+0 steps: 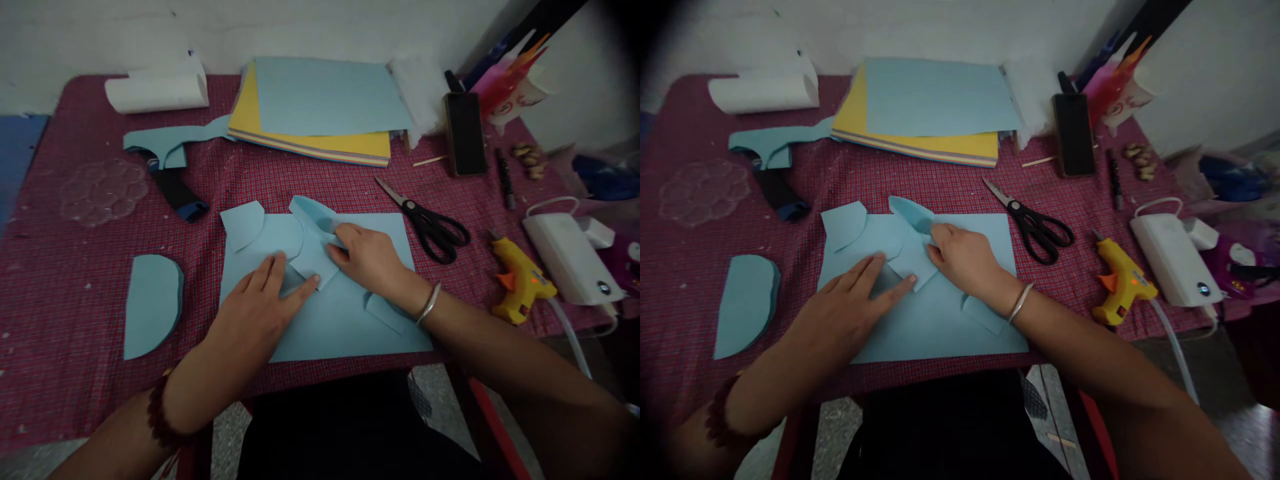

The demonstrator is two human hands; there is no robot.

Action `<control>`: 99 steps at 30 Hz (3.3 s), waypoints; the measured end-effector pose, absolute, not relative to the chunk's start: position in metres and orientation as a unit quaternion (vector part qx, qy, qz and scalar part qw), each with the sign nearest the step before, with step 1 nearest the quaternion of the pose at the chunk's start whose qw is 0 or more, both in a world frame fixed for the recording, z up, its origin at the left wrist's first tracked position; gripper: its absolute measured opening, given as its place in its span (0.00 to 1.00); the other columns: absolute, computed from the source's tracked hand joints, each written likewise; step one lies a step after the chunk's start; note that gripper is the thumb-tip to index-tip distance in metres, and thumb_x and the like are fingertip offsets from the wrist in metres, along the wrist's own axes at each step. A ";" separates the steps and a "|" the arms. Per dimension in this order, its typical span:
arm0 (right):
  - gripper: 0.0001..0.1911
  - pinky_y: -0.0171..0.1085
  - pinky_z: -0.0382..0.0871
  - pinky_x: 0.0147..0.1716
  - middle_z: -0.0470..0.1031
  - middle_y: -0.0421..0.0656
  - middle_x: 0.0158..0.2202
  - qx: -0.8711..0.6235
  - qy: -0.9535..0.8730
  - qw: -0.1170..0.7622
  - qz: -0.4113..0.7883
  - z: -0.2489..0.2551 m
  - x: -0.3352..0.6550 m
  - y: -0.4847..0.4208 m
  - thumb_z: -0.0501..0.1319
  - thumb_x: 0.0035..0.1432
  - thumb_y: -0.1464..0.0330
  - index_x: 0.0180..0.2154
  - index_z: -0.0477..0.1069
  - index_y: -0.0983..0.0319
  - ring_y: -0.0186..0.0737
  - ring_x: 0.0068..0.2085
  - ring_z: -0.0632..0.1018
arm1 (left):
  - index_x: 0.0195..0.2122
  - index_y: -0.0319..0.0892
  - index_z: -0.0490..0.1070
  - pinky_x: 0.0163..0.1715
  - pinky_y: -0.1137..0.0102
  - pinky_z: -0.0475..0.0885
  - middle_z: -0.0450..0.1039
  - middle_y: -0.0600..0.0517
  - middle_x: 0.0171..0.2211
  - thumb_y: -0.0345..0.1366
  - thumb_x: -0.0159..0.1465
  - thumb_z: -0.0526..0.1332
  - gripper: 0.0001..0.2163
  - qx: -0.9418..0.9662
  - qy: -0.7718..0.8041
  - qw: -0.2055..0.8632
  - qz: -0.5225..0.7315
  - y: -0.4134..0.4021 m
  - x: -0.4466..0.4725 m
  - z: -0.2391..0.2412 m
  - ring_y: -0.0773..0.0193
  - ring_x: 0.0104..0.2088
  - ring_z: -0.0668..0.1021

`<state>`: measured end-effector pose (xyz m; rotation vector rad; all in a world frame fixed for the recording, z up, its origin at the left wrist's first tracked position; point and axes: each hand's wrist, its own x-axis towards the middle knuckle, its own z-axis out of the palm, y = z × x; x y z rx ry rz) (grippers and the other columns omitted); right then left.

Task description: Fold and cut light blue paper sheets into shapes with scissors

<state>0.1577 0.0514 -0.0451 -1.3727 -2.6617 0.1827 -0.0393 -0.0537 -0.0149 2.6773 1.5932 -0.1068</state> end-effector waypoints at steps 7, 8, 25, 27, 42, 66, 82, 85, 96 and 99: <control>0.08 0.37 0.53 0.26 0.76 0.44 0.33 -0.457 -0.883 0.091 0.055 -0.047 0.158 0.051 0.54 0.62 0.65 0.34 0.68 0.62 0.40 0.32 0.75 | 0.60 0.50 0.64 0.47 0.52 0.73 0.62 0.31 0.60 0.25 0.62 0.58 0.25 0.859 0.510 0.001 -0.039 -0.054 -0.039 -0.015 0.37 0.57 0.69; 0.08 0.36 0.53 0.26 0.76 0.44 0.32 -0.457 -0.883 0.096 0.056 -0.048 0.158 0.051 0.54 0.62 0.65 0.34 0.68 0.62 0.40 0.31 0.75 | 0.60 0.50 0.64 0.46 0.52 0.74 0.62 0.31 0.59 0.25 0.62 0.59 0.25 0.859 0.510 -0.001 -0.039 -0.054 -0.039 -0.015 0.37 0.57 0.70; 0.07 0.36 0.52 0.26 0.76 0.43 0.30 -0.455 -0.879 0.126 0.062 -0.048 0.157 0.053 0.55 0.61 0.66 0.33 0.68 0.62 0.38 0.29 0.73 | 0.58 0.43 0.66 0.43 0.52 0.76 0.66 0.28 0.56 0.27 0.64 0.57 0.21 0.863 0.504 -0.027 -0.024 -0.053 -0.035 -0.017 0.37 0.55 0.72; 0.07 0.36 0.52 0.26 0.76 0.43 0.30 -0.452 -0.881 0.125 0.061 -0.048 0.157 0.053 0.55 0.61 0.66 0.32 0.68 0.62 0.38 0.29 0.73 | 0.58 0.42 0.66 0.43 0.52 0.76 0.66 0.28 0.56 0.27 0.64 0.57 0.21 0.863 0.504 -0.024 -0.026 -0.053 -0.035 -0.016 0.37 0.55 0.72; 0.09 0.37 0.52 0.26 0.76 0.44 0.32 -0.444 -0.887 0.112 0.056 -0.048 0.158 0.054 0.54 0.62 0.65 0.33 0.68 0.62 0.39 0.30 0.74 | 0.52 0.38 0.71 0.53 0.46 0.68 0.64 0.36 0.60 0.25 0.64 0.53 0.17 0.875 0.483 -0.018 0.033 -0.051 -0.037 -0.015 0.41 0.59 0.68; 0.07 0.37 0.53 0.26 0.77 0.43 0.34 -0.434 -0.894 0.103 0.050 -0.047 0.157 0.054 0.55 0.62 0.65 0.35 0.69 0.62 0.41 0.33 0.76 | 0.39 0.38 0.72 0.42 0.67 0.70 0.71 0.50 0.36 0.25 0.63 0.49 0.12 0.762 0.505 0.326 0.240 -0.005 -0.058 -0.024 0.65 0.40 0.74; 0.09 0.37 0.55 0.28 0.78 0.45 0.36 -0.444 -0.889 0.094 0.062 -0.045 0.156 0.053 0.54 0.63 0.65 0.37 0.68 0.62 0.42 0.34 0.76 | 0.47 0.31 0.71 0.40 0.58 0.74 0.74 0.38 0.40 0.24 0.65 0.51 0.14 0.891 0.448 -0.054 0.047 -0.043 -0.027 -0.025 0.52 0.41 0.75; 0.09 0.37 0.56 0.28 0.78 0.45 0.36 -0.456 -0.883 0.086 0.071 -0.042 0.157 0.053 0.54 0.63 0.65 0.38 0.68 0.62 0.43 0.34 0.77 | 0.57 0.35 0.65 0.40 0.58 0.75 0.73 0.35 0.44 0.25 0.65 0.51 0.19 0.893 0.442 -0.077 0.021 -0.050 -0.023 -0.022 0.50 0.43 0.77; 0.16 0.36 0.61 0.31 0.79 0.45 0.42 -0.491 -0.857 0.119 0.103 -0.042 0.165 0.058 0.57 0.61 0.65 0.50 0.65 0.61 0.44 0.37 0.78 | 0.59 0.40 0.64 0.41 0.55 0.77 0.71 0.33 0.49 0.21 0.62 0.53 0.23 0.888 0.456 -0.065 -0.013 -0.057 -0.020 -0.024 0.45 0.49 0.76; 0.16 0.36 0.61 0.30 0.79 0.44 0.39 -0.501 -0.849 0.128 0.108 -0.043 0.167 0.060 0.58 0.60 0.66 0.50 0.65 0.61 0.43 0.35 0.78 | 0.59 0.35 0.63 0.42 0.57 0.77 0.71 0.33 0.48 0.21 0.61 0.54 0.23 0.886 0.459 -0.067 -0.010 -0.055 -0.020 -0.025 0.45 0.49 0.76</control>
